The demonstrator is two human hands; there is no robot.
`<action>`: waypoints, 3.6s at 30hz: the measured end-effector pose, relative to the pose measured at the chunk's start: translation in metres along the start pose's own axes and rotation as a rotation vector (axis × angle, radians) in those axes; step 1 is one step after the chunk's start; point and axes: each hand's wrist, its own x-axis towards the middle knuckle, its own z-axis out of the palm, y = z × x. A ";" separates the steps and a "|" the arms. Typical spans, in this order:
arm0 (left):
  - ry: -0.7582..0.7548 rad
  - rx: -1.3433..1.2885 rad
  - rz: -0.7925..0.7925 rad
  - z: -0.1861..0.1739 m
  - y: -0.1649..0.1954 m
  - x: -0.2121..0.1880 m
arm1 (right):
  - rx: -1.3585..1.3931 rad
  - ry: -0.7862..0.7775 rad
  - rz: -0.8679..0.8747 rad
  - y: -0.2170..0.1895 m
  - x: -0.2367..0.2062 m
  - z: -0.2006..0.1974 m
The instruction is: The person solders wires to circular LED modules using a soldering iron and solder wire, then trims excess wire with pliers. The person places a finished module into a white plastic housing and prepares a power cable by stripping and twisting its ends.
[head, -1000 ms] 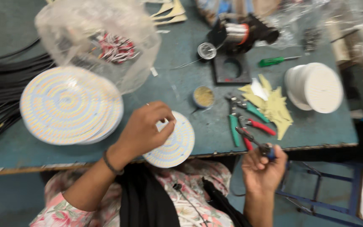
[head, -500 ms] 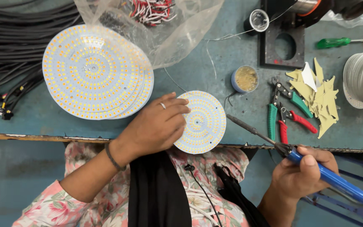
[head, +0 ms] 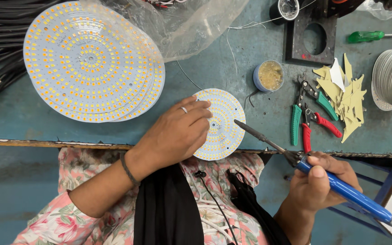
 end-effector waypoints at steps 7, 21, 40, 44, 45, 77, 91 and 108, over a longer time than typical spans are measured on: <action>0.006 0.017 0.036 0.001 -0.007 0.006 | -0.019 -0.101 0.009 -0.017 0.001 0.014; -0.085 0.111 0.120 -0.003 -0.015 0.014 | -0.021 -0.211 0.037 -0.026 0.012 0.025; -0.124 0.145 0.134 -0.003 -0.014 0.015 | -0.082 -0.354 0.027 -0.032 0.020 0.038; -0.116 0.143 0.132 -0.003 -0.014 0.015 | -0.078 -0.362 0.044 -0.030 0.020 0.036; -0.118 0.144 0.132 -0.003 -0.014 0.015 | -0.082 -0.360 0.045 -0.030 0.020 0.036; -0.044 0.094 0.039 -0.005 -0.004 0.012 | -0.118 -0.309 0.082 -0.037 0.028 0.029; -0.133 0.284 -0.059 0.012 0.004 0.010 | -0.121 -0.359 0.098 -0.034 0.028 0.031; -0.180 0.382 -0.044 0.013 0.007 0.011 | -0.136 -0.348 0.112 -0.036 0.025 0.029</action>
